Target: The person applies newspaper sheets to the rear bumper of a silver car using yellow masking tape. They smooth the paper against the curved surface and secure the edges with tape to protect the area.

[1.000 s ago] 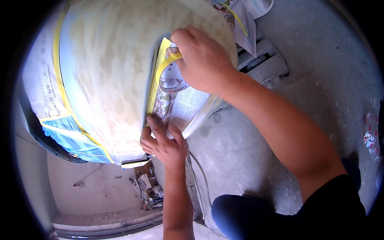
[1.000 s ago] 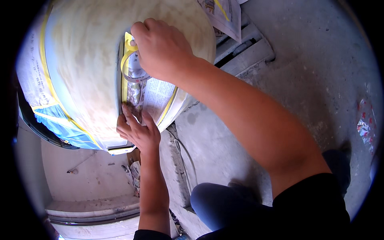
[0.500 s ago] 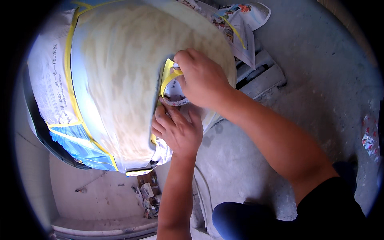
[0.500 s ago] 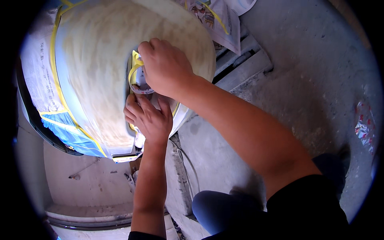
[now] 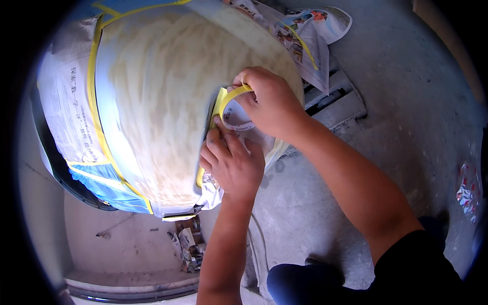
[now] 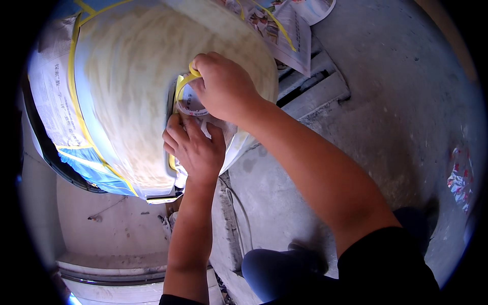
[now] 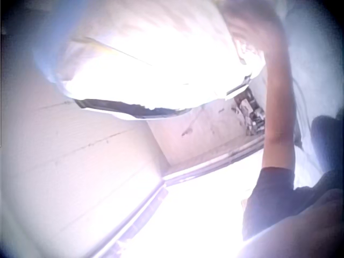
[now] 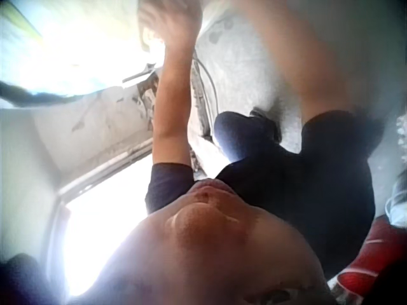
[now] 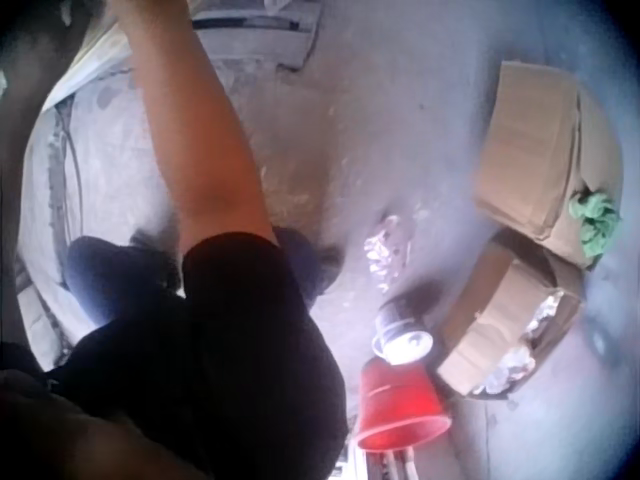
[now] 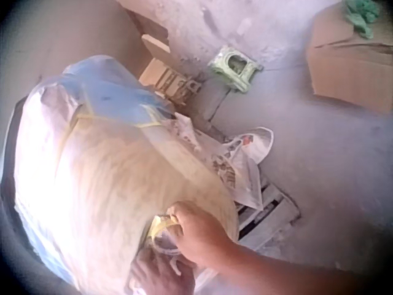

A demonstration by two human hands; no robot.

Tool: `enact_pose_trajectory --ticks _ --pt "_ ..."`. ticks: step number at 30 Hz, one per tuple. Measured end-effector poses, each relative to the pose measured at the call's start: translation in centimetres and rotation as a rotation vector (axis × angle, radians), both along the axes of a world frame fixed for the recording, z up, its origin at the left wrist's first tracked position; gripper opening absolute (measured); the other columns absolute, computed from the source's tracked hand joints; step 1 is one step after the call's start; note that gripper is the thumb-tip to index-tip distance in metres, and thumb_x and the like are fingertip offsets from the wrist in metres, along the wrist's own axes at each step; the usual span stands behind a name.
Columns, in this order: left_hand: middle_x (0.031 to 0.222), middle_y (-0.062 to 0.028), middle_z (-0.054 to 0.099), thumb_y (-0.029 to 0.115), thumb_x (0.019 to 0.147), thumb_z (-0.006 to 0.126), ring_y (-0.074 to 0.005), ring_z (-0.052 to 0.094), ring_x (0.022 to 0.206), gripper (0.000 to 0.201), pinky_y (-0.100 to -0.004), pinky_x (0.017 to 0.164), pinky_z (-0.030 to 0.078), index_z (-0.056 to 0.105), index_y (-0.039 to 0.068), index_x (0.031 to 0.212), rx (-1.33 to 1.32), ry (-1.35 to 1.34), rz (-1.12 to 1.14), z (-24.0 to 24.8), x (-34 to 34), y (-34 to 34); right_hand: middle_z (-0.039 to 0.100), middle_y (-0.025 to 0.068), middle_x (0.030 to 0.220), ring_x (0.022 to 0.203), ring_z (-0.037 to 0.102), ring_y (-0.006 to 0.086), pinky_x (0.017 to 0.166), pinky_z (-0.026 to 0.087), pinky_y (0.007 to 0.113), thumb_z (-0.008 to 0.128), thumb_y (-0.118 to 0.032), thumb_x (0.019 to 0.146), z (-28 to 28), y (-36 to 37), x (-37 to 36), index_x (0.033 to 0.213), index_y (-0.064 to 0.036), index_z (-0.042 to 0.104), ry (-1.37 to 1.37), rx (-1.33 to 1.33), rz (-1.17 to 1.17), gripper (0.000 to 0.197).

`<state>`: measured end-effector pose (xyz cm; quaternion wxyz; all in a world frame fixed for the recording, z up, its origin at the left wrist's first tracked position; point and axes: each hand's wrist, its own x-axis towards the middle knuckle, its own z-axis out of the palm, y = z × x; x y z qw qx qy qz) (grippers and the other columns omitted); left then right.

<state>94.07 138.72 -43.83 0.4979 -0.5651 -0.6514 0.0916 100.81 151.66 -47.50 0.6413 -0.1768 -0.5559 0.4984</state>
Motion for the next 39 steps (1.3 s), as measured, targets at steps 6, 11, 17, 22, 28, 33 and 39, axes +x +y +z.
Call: enact_pose_trajectory --ticks 6,11,17,22,28,33,39 --pt "0.116 -0.0170 0.054 0.019 0.076 0.059 -0.0329 0.052 0.095 0.066 -0.0457 0.084 0.039 0.051 -0.008 0.136 -0.028 -0.013 0.072 0.6 1.2 1.1 0.069 0.0150 0.095 0.085 0.069 0.0267 0.076 0.053 0.034 0.068 -0.005 0.083 0.2 1.5 1.6 0.102 0.0015 0.067 -0.037 -0.047 0.259 0.020" --pt "0.096 -0.0114 0.060 0.020 0.076 0.062 -0.0266 0.058 0.076 0.070 -0.0402 0.075 0.042 0.048 -0.007 0.140 -0.154 -0.094 0.217 1.9 2.3 0.7 0.070 0.0145 0.095 0.085 0.070 0.0259 0.076 0.054 0.034 0.073 -0.009 0.082 0.2 1.4 1.8 0.102 0.0016 0.068 -0.064 -0.057 0.330 0.024" --pt "0.075 -0.0066 0.063 0.012 0.077 0.065 -0.0232 0.061 0.056 0.071 -0.0354 0.054 0.048 0.045 -0.007 0.142 -0.198 -0.281 0.145 3.2 1.5 0.2 0.069 0.0146 0.093 0.083 0.070 0.0270 0.075 0.054 0.034 0.073 -0.008 0.081 0.6 1.0 1.8 0.100 0.0008 0.069 -0.040 -0.088 0.337 0.022" --pt "0.068 -0.0061 0.061 0.007 0.080 0.063 -0.0222 0.062 0.055 0.065 -0.0336 0.051 0.051 0.046 -0.009 0.140 -0.227 -0.473 0.137 4.8 1.9 0.5 0.069 0.0138 0.091 0.079 0.068 0.0272 0.071 0.052 0.033 0.071 -0.008 0.081 0.8 0.8 1.9 0.098 -0.0010 0.069 -0.027 -0.141 0.335 0.019" --pt "0.065 -0.0065 0.057 0.002 0.079 0.062 -0.0230 0.060 0.052 0.062 -0.0342 0.050 0.049 0.047 -0.011 0.138 -0.259 -0.645 0.074 5.4 1.5 0.8 0.069 0.0123 0.085 0.074 0.067 0.0203 0.069 0.051 0.031 0.068 -0.006 0.082 1.0 0.9 2.7 0.097 -0.0012 0.069 -0.054 -0.295 0.476 0.016" --pt "0.065 -0.0071 0.057 0.000 0.079 0.060 -0.0248 0.060 0.052 0.062 -0.0356 0.050 0.049 0.047 -0.009 0.139 -0.269 -0.661 0.120 6.3 2.4 0.8 0.066 0.0068 0.085 0.079 0.065 0.0140 0.071 0.050 0.029 0.068 -0.009 0.086 0.2 -0.2 2.1 0.097 -0.0022 0.070 0.241 -0.358 0.507 0.013" --pt "0.066 -0.0090 0.061 -0.001 0.079 0.058 -0.0275 0.062 0.055 0.063 -0.0373 0.053 0.051 0.046 -0.007 0.140 -0.291 -0.631 0.193 6.1 2.8 1.2 0.062 -0.0007 0.076 0.067 0.056 0.0080 0.060 0.046 0.024 0.076 -0.028 0.089 -1.9 1.4 5.9 0.097 -0.0015 0.070 0.501 -0.736 0.461 0.028"
